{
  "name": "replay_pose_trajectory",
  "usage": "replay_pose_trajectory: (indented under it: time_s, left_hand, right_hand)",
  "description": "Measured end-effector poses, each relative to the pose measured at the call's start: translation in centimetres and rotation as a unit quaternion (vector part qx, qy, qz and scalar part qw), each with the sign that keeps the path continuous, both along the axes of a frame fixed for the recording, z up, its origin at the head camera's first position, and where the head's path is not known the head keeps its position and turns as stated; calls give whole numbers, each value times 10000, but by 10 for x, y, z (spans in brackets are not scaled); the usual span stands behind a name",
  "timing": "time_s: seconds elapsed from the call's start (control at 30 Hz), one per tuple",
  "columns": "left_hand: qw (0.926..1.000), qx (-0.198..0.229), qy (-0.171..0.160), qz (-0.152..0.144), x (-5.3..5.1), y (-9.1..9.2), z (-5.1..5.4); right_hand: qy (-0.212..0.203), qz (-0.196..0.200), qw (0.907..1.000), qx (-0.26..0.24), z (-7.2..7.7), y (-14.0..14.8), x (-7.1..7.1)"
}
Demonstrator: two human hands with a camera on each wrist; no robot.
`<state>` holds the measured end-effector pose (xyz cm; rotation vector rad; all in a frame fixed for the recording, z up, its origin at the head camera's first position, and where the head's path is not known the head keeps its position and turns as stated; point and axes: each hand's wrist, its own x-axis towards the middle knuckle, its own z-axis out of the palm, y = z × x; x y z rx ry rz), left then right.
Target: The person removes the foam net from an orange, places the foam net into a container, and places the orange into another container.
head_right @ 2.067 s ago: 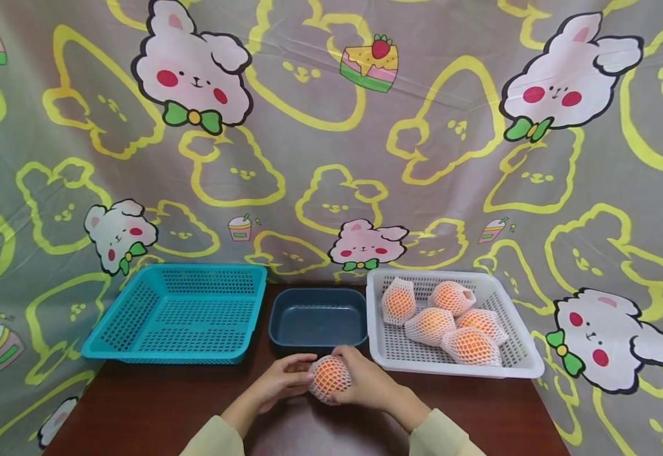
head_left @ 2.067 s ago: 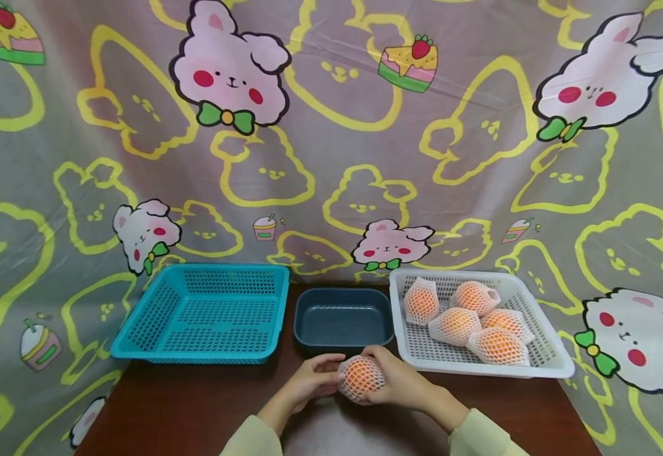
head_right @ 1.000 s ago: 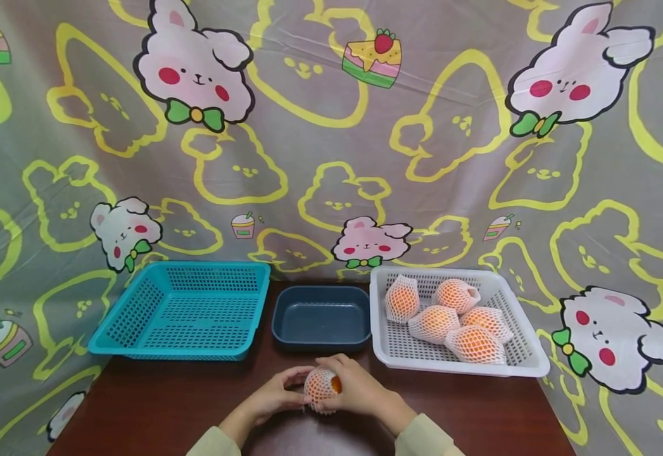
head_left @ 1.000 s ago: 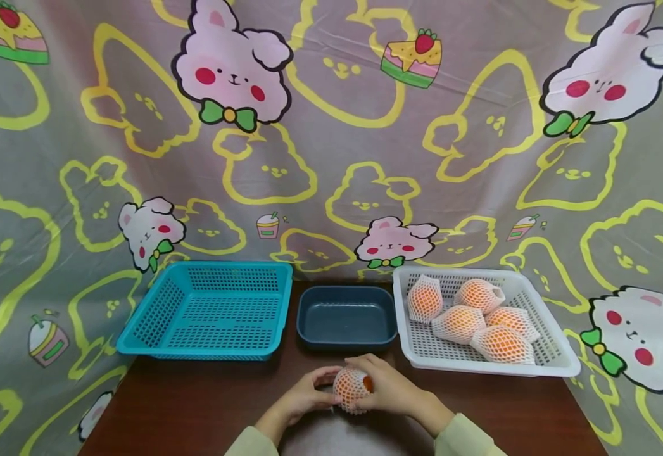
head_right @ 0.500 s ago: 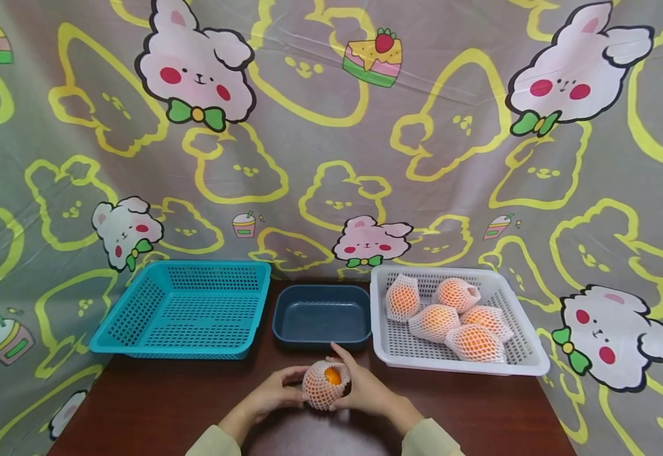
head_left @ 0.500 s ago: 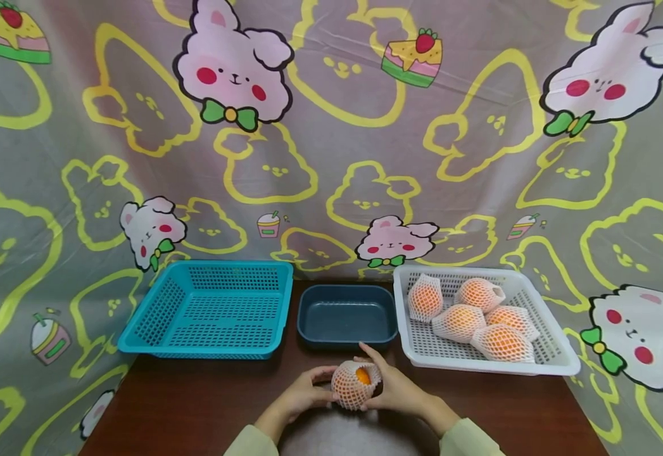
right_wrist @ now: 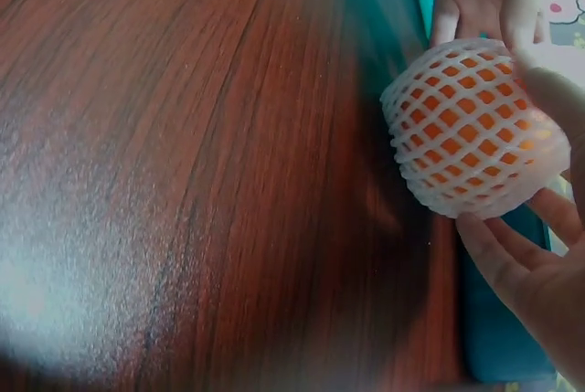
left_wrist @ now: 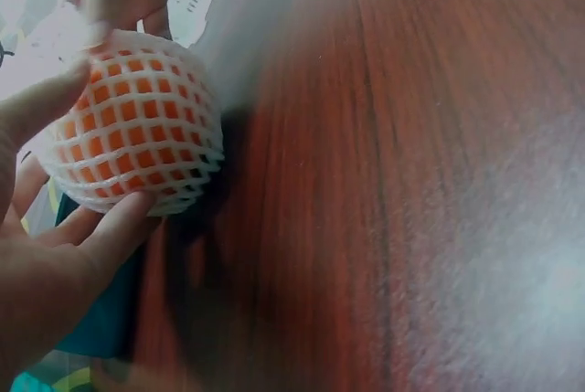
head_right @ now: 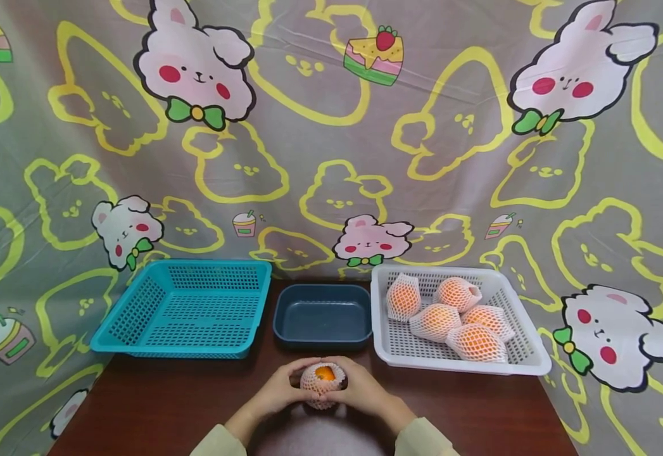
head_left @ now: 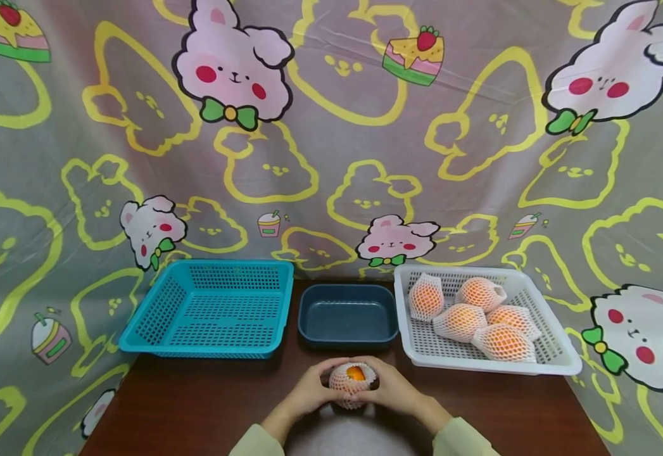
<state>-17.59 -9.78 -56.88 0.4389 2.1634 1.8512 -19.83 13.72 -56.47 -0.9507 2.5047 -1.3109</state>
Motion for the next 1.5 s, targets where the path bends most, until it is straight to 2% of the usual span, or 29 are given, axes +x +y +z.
replay_pose_trajectory:
  time_s: [0.2,0.37,0.47,0.77,1.0,1.13,1.23,1.33,1.5]
  left_hand:
    - [9980,-275,219,525,2,2,-3]
    - [9942,-517,555,769,2,3,-4]
    - [9918,-509,715,933,2,4,-5]
    - [9873,-314,858,1300,1,6,-4]
    - [9831,-279,1041,1479,1,7,-7]
    - [9803,-265,1156,1581,2,8,-8]
    - [9793,-263,1151,1644,3,8,-7]
    - [9789,-362,1120,1668,3,6,-6]
    - [9827,-601,955,1466,2,2,-6]
  right_hand:
    - [594,-206,9977,-246,-3,-3,0]
    - [834,-398,9955,-206,-4,-5,-1]
    - [858,-461,9950,-223,-2,-7,-2]
    - [1093,-644,9902,-591,-4,-12,-2]
    - [1767,-826,9762,-947,-5,-16,0]
    - [2249,-836,9648,-1075,-6,-18,1]
    - [2433,-779,9609,-1068,-7,-18,1]
    - [2284,-603,9671,-943,-6,-15,-1]
    - [1427,-115,9891,-346,-5,-3,-4]
